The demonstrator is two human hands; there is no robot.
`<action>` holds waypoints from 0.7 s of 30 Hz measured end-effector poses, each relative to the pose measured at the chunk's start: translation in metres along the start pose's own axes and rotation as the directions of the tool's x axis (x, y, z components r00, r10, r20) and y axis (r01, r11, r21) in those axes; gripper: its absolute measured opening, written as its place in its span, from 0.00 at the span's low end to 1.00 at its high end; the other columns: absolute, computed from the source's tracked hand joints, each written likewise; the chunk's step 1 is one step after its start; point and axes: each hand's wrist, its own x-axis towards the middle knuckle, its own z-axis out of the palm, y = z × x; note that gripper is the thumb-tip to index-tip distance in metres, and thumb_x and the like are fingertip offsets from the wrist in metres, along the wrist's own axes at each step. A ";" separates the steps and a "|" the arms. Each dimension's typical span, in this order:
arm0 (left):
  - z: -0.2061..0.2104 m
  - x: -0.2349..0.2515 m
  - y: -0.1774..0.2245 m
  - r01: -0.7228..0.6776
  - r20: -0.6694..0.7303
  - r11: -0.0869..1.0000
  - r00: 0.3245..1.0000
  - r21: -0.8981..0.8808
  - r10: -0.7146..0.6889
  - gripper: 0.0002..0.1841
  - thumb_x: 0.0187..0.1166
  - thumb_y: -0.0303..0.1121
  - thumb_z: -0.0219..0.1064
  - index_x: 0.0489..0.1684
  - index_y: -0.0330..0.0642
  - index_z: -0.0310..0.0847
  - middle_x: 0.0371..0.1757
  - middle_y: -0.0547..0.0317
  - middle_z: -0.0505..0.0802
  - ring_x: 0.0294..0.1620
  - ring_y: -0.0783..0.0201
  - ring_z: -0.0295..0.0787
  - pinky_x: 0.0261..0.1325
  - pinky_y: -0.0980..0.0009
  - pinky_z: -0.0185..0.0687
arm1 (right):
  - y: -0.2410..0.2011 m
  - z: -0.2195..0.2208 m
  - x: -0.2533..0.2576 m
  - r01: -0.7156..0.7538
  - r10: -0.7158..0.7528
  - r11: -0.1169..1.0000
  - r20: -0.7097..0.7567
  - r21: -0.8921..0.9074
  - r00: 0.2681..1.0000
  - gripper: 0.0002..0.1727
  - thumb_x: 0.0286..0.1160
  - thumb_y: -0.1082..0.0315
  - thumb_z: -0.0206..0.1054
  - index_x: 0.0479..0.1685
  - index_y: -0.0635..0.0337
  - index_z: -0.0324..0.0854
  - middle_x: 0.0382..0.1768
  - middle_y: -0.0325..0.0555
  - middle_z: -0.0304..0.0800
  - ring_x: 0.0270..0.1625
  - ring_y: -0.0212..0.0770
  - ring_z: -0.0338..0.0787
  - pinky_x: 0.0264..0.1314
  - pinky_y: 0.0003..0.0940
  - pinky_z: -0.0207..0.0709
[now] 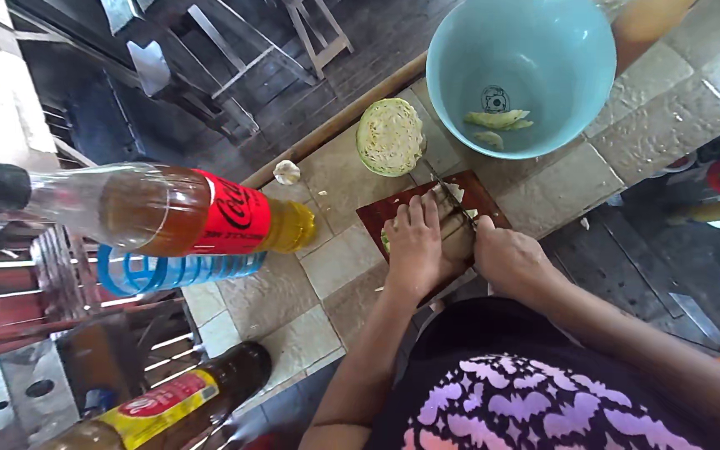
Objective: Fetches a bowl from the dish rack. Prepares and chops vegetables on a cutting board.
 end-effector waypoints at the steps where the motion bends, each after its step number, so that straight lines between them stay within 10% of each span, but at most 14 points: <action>1: 0.001 0.000 -0.001 -0.007 -0.016 1.000 1.000 0.001 0.007 0.63 0.53 0.52 0.86 0.93 0.36 0.51 0.87 0.34 0.67 0.85 0.32 0.65 0.74 0.33 0.67 | 0.003 0.000 0.003 0.017 -0.017 1.000 -0.026 0.023 1.000 0.16 0.93 0.67 0.47 0.70 0.64 0.68 0.50 0.63 0.88 0.61 0.63 0.91 0.59 0.59 0.82; 7: 0.001 -0.005 -0.005 0.007 -0.042 1.000 0.999 -0.021 -0.008 0.72 0.44 0.64 0.87 0.95 0.40 0.46 0.87 0.32 0.67 0.88 0.32 0.59 0.85 0.28 0.50 | 0.021 -0.005 0.027 0.123 -0.094 0.976 -0.161 0.182 0.982 0.19 0.96 0.59 0.44 0.69 0.60 0.71 0.48 0.63 0.89 0.54 0.65 0.92 0.50 0.64 0.83; 13: -0.002 -0.005 0.002 0.084 -0.015 0.996 0.996 -0.040 -0.084 0.75 0.42 0.63 0.89 0.96 0.42 0.41 0.88 0.30 0.62 0.84 0.31 0.65 0.72 0.35 0.70 | 0.042 0.003 0.040 0.220 -0.154 0.909 -0.204 0.353 0.967 0.19 0.97 0.58 0.43 0.63 0.63 0.72 0.34 0.58 0.85 0.30 0.52 0.90 0.36 0.51 0.84; 21: -0.003 -0.017 0.011 0.164 -0.029 0.983 0.986 -0.077 -0.166 0.69 0.45 0.64 0.86 0.94 0.43 0.49 0.81 0.28 0.71 0.80 0.31 0.69 0.69 0.35 0.72 | 0.046 0.005 0.010 0.245 -0.194 0.961 -0.323 0.128 0.926 0.16 0.94 0.60 0.49 0.59 0.62 0.76 0.39 0.61 0.89 0.48 0.62 0.92 0.47 0.62 0.83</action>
